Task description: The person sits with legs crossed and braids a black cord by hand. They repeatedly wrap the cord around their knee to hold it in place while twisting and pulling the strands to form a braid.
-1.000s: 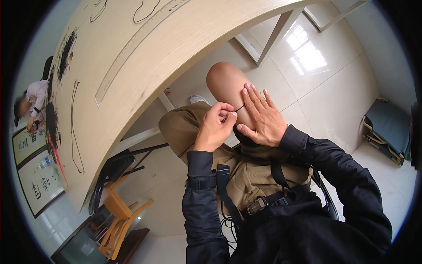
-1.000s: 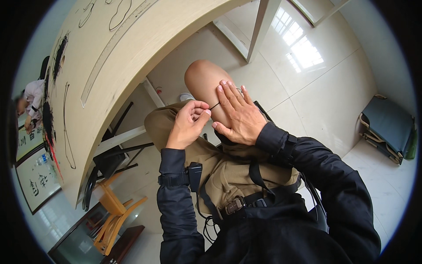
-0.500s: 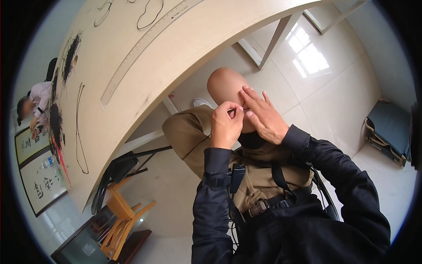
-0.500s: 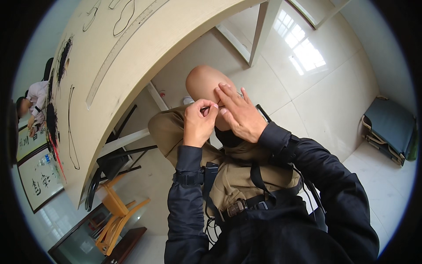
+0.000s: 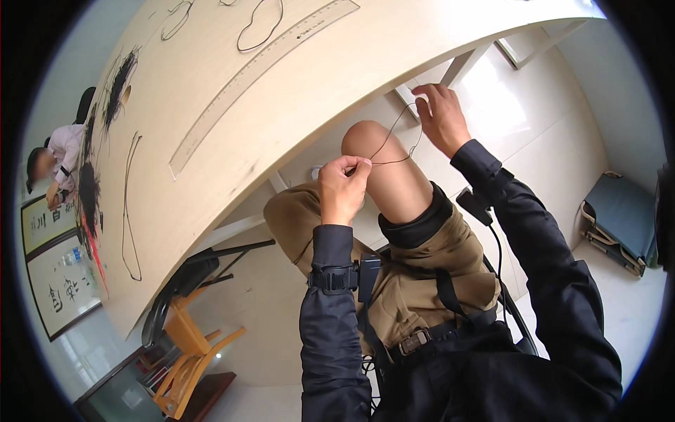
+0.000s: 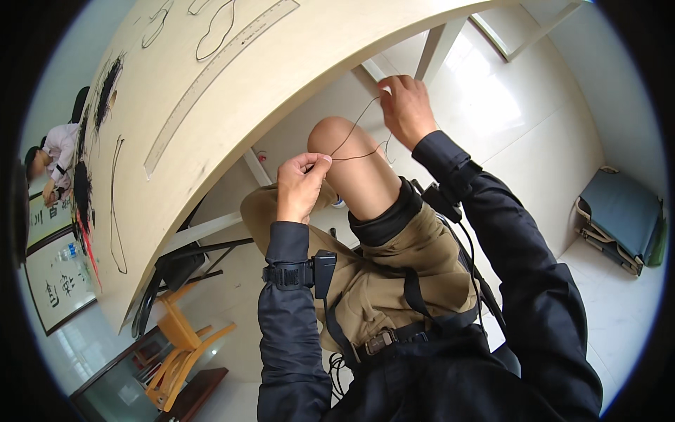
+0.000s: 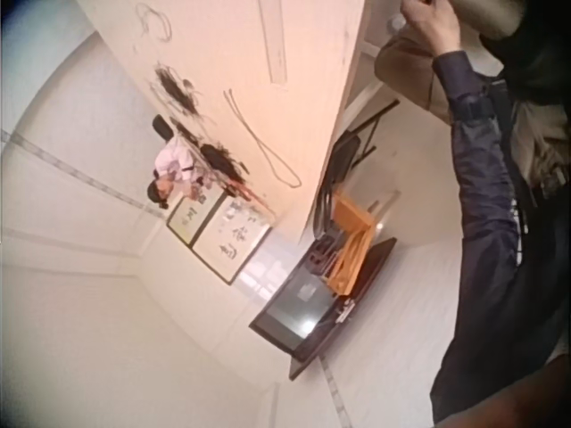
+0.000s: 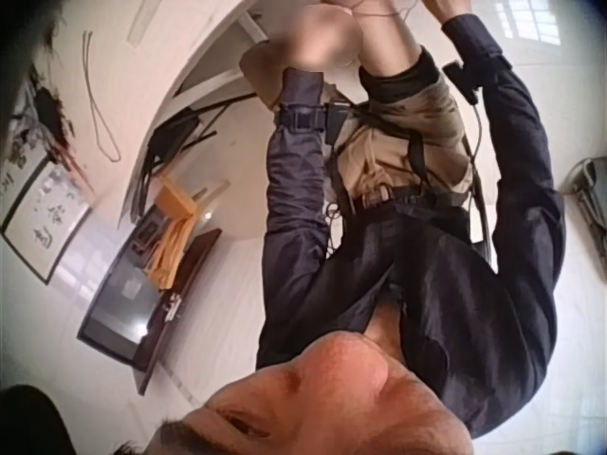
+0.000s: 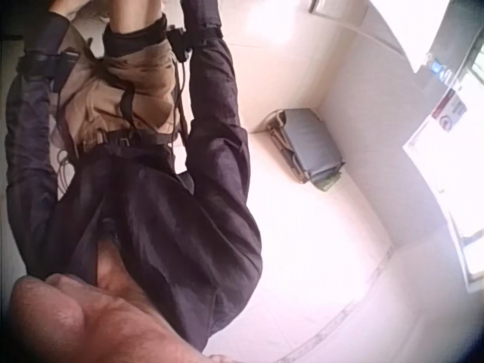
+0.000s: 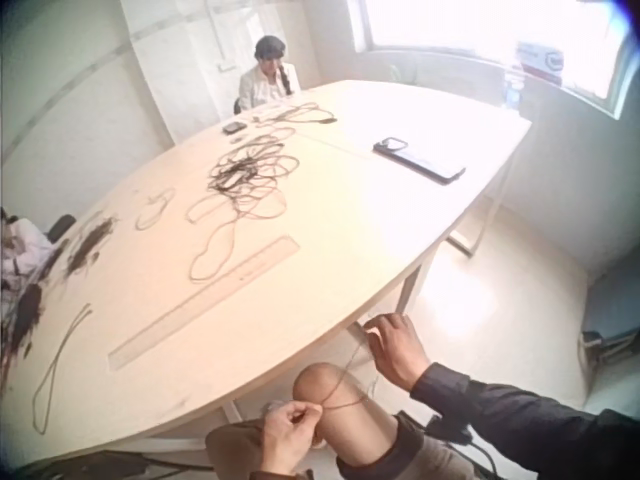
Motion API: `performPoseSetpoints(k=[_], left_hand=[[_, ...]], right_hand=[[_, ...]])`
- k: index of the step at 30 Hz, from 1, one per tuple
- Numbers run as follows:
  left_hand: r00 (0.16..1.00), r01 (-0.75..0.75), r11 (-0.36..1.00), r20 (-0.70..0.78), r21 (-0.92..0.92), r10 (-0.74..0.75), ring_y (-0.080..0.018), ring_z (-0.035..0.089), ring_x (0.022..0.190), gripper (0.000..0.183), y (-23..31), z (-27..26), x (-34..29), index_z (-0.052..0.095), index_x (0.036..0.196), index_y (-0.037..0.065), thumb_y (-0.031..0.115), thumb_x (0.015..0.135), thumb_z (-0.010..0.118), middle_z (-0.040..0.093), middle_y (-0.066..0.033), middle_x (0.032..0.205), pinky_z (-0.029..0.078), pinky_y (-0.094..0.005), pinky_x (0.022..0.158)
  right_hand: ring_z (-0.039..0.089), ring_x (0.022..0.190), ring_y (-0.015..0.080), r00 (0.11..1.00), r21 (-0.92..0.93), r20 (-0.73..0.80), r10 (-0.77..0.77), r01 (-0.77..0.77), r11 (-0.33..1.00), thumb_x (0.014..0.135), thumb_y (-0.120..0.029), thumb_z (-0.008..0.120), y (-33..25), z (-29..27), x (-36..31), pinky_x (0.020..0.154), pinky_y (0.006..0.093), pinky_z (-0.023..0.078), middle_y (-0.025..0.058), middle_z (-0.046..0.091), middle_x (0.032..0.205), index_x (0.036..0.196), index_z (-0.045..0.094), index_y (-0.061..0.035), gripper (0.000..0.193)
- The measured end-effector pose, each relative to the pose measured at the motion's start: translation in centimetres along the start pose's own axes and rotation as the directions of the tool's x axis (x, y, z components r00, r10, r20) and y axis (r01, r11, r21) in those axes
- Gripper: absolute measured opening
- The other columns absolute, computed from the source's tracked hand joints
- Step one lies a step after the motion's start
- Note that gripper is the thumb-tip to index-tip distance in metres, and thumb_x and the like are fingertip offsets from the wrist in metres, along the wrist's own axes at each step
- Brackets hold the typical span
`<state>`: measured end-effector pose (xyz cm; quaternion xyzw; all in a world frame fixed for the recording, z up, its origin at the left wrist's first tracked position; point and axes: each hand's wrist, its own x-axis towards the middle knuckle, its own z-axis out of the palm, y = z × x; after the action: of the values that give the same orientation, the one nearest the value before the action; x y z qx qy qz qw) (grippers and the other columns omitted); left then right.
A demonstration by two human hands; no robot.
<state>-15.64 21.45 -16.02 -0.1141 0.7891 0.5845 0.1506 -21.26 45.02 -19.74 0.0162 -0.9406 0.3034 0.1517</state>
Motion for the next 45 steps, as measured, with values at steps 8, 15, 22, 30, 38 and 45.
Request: performPoseSetpoints(k=[8,15,22,30,38,45], left_hand=[[0.981,0.183,0.977,0.094,-0.113,-0.173,-0.0087,0.06,0.071,0.023,-0.4,-2.1,-0.9,0.071,0.096,-0.008,0.014,0.091,0.071,0.07,-0.0052,0.082,0.048,-0.0257,0.066],[0.989,0.138,0.952,0.083,-0.273,-0.119,-0.0042,0.052,0.07,0.019,-2.4,-0.5,-3.0,0.072,0.099,-0.003,0.014,0.091,0.071,0.064,0.0014,0.08,0.04,-0.021,0.062],[0.991,0.106,0.959,0.112,-0.264,-0.079,-0.0048,0.051,0.069,0.023,-3.1,0.5,-3.9,0.072,0.098,-0.004,0.018,0.091,0.073,0.065,0.0006,0.08,0.04,-0.0225,0.061],[0.996,0.022,0.979,0.09,-0.202,-0.004,-0.0074,0.06,0.076,0.024,-4.3,1.1,-4.1,0.072,0.098,-0.004,0.018,0.09,0.074,0.07,-0.0029,0.085,0.047,-0.0233,0.069],[0.984,0.041,0.993,0.176,-0.11,-0.021,-0.0034,0.054,0.072,0.023,-3.7,0.3,-4.6,0.071,0.098,-0.003,0.02,0.094,0.07,0.067,0.0012,0.082,0.043,-0.0217,0.064],[0.967,-0.009,1.0,0.254,-0.011,0.011,-0.0022,0.052,0.072,0.028,-3.8,-2.5,-4.8,0.069,0.102,-0.001,0.027,0.101,0.062,0.062,0.0039,0.078,0.042,-0.0209,0.065]], right_hand=[[0.023,0.152,0.0371,0.914,0.102,0.31,-0.261,0.241,0.965,0.106,-0.041,0.036,-7.6,3.5,-5.0,0.122,0.0564,0.018,0.0195,0.029,0.162,0.155,0.034,-0.0054,0.06],[0.021,0.152,0.039,0.893,-0.022,0.39,-0.224,0.252,0.967,0.103,-0.05,0.039,-7.5,0.9,-8.8,0.122,0.0552,0.017,0.0233,0.025,0.162,0.156,0.025,0.0029,0.076],[0.019,0.153,0.0399,0.879,-0.076,0.436,-0.194,0.251,0.965,0.099,-0.056,0.044,-7.4,-1.0,-10.8,0.122,0.0547,0.017,0.0279,0.023,0.161,0.155,0.022,0.0069,0.087],[0.018,0.153,0.0386,0.874,-0.128,0.452,-0.18,0.263,0.956,0.097,-0.06,0.045,-7.7,-2.2,-12.2,0.123,0.0535,0.016,0.0276,0.022,0.162,0.156,0.022,0.0066,0.091],[0.018,0.154,0.0369,0.864,-0.114,0.471,-0.176,0.257,0.96,0.096,-0.058,0.046,-7.3,-2.8,-12.6,0.123,0.0536,0.015,0.025,0.021,0.163,0.157,0.021,0.0043,0.09],[0.018,0.154,0.0365,0.859,-0.085,0.479,-0.181,0.25,0.965,0.096,-0.057,0.047,-7.0,-2.9,-12.4,0.123,0.0546,0.015,0.0241,0.021,0.164,0.157,0.02,0.0029,0.09]])
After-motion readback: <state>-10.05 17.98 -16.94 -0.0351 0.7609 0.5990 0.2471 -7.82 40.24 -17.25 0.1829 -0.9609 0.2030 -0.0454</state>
